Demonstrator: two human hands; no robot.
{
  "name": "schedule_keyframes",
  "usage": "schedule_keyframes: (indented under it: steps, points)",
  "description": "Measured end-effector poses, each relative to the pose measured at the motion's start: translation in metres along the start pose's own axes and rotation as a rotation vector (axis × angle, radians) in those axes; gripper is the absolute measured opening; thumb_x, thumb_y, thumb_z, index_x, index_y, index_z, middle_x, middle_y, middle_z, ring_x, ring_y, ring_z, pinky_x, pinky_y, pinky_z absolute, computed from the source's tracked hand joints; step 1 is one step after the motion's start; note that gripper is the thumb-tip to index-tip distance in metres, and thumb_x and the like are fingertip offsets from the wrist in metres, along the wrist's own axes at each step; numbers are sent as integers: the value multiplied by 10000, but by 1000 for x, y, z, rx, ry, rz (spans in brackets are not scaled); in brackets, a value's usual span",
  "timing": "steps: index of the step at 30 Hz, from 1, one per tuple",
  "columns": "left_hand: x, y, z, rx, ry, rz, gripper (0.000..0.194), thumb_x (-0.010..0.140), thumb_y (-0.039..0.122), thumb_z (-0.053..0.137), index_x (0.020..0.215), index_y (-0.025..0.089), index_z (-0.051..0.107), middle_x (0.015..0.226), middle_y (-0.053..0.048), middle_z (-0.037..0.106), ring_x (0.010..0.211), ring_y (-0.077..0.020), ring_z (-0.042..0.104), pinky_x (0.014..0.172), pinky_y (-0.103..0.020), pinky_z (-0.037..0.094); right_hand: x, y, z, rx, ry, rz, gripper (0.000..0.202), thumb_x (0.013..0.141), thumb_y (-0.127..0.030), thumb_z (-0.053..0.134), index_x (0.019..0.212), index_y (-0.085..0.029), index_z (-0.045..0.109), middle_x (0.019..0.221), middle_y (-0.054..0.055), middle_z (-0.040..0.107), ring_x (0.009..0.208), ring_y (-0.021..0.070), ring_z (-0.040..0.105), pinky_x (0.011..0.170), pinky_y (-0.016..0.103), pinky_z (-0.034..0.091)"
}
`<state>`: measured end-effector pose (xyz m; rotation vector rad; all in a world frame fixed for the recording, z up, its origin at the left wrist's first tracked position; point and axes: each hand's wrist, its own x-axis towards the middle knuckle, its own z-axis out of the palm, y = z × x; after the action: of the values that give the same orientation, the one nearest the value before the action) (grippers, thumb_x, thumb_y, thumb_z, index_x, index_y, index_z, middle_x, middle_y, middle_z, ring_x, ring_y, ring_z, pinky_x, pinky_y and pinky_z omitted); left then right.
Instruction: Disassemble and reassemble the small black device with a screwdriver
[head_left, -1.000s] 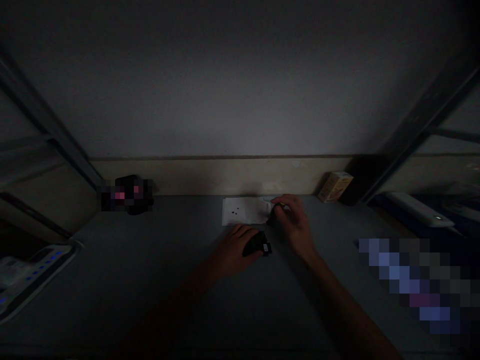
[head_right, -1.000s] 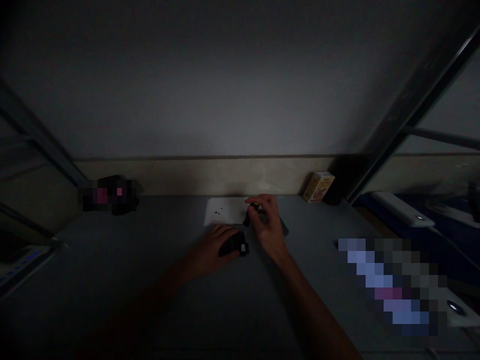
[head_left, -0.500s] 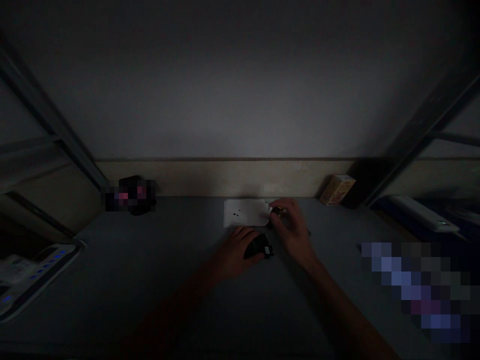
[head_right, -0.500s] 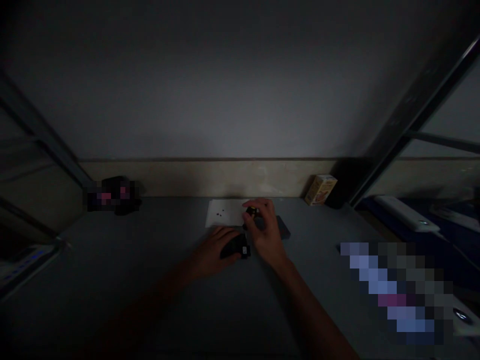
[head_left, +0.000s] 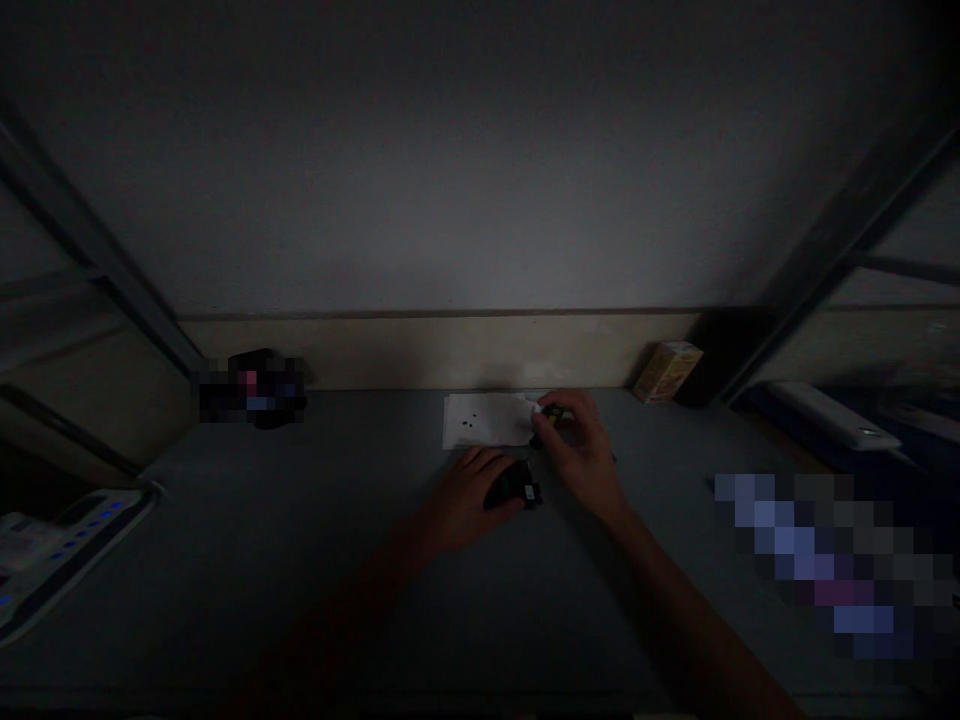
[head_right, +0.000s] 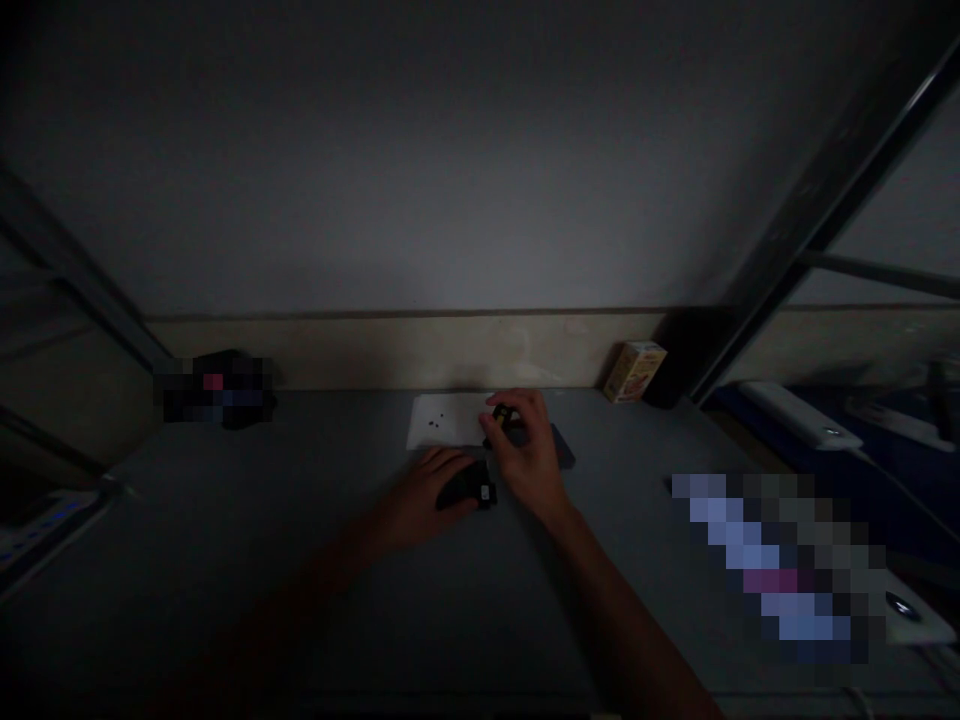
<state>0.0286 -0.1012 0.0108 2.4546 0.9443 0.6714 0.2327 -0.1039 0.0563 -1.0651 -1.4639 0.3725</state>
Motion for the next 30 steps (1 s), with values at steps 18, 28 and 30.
schedule_keyframes:
  steps: [18,28,30]
  points:
    - [0,2,-1,-24,-12,-15,506,963,395,694,1434,296,537,1417,-49,593,1335,-269,499,1158,-450,434,0,11,0,-3,-24,56,239,992,-407,597,1191,-277,622,1135,67,632,989,227,622,884,400,534]
    - [0,-1,2,-11,9,0,526,953,390,710,1435,279,531,1393,-49,602,1306,-259,513,1145,-437,447,0,8,-4,128,-142,130,344,1039,-417,506,1357,-313,588,1177,63,679,934,207,647,829,390,556]
    - [0,-1,2,-8,11,7,522,954,390,709,1433,278,535,1400,-48,601,1306,-257,514,1149,-436,443,1,6,-4,88,-113,97,290,1014,-409,562,1274,-305,636,1158,60,671,942,213,649,816,384,566]
